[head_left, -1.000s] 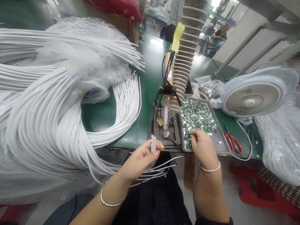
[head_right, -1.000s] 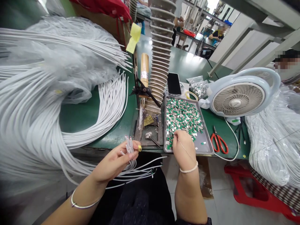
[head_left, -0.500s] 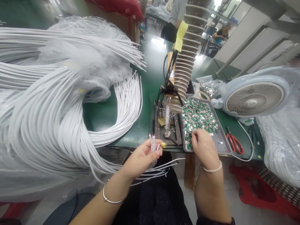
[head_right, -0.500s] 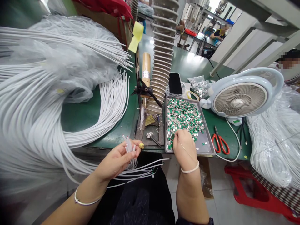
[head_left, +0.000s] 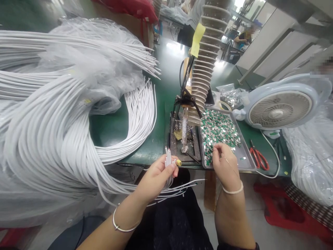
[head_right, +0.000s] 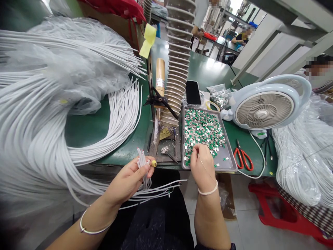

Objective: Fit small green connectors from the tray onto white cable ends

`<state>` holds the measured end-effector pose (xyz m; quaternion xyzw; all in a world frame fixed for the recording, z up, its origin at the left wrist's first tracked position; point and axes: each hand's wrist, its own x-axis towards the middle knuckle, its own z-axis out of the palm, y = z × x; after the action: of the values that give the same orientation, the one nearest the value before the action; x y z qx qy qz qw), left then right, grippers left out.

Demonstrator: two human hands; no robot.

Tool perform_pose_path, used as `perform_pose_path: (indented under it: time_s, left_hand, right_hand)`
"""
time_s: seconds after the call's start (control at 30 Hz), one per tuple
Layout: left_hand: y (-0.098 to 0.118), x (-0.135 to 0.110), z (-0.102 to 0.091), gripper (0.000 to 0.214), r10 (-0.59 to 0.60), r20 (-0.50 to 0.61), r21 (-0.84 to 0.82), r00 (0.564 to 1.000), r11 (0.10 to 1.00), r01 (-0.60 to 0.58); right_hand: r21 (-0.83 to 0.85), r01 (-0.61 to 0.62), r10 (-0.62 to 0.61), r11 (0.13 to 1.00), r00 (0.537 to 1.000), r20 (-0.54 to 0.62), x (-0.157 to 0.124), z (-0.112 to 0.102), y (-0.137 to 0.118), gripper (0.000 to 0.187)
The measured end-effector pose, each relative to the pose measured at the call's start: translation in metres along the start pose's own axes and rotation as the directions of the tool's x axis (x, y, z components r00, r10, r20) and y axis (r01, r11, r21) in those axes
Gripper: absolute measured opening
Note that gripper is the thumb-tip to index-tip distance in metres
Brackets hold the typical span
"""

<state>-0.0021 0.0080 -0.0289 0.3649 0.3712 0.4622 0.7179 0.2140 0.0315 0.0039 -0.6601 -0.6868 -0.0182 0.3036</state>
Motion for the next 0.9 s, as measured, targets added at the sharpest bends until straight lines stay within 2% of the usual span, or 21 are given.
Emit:
perform_pose_path:
  time_s: [0.27, 0.53, 0.7, 0.9]
  left_hand:
    - [-0.004, -0.001, 0.0, 0.024, 0.002, 0.012, 0.028, 1.0, 1.0, -0.002]
    - [0.003, -0.002, 0.014, 0.028, -0.018, -0.049, -0.051, 0.999, 0.999, 0.016]
    - [0.006, -0.002, 0.02, 0.028, -0.029, -0.067, -0.036, 0.997, 0.999, 0.027]
    - [0.007, -0.002, 0.022, 0.022, 0.007, -0.133, 0.041, 0.991, 0.999, -0.002]
  right_hand:
    - [0.239, 0.026, -0.005, 0.971, 0.996, -0.09, -0.004, -0.003, -0.005, 0.009]
    - [0.481, 0.101, -0.057, 0.871, 0.993, -0.107, -0.02, -0.003, -0.036, 0.013]
    - [0.576, 0.147, -0.122, 0.804, 0.989, -0.082, -0.031, 0.004, -0.053, 0.019]
    - [0.61, 0.151, -0.116, 0.777, 0.988, -0.097, -0.037, 0.016, -0.065, 0.022]
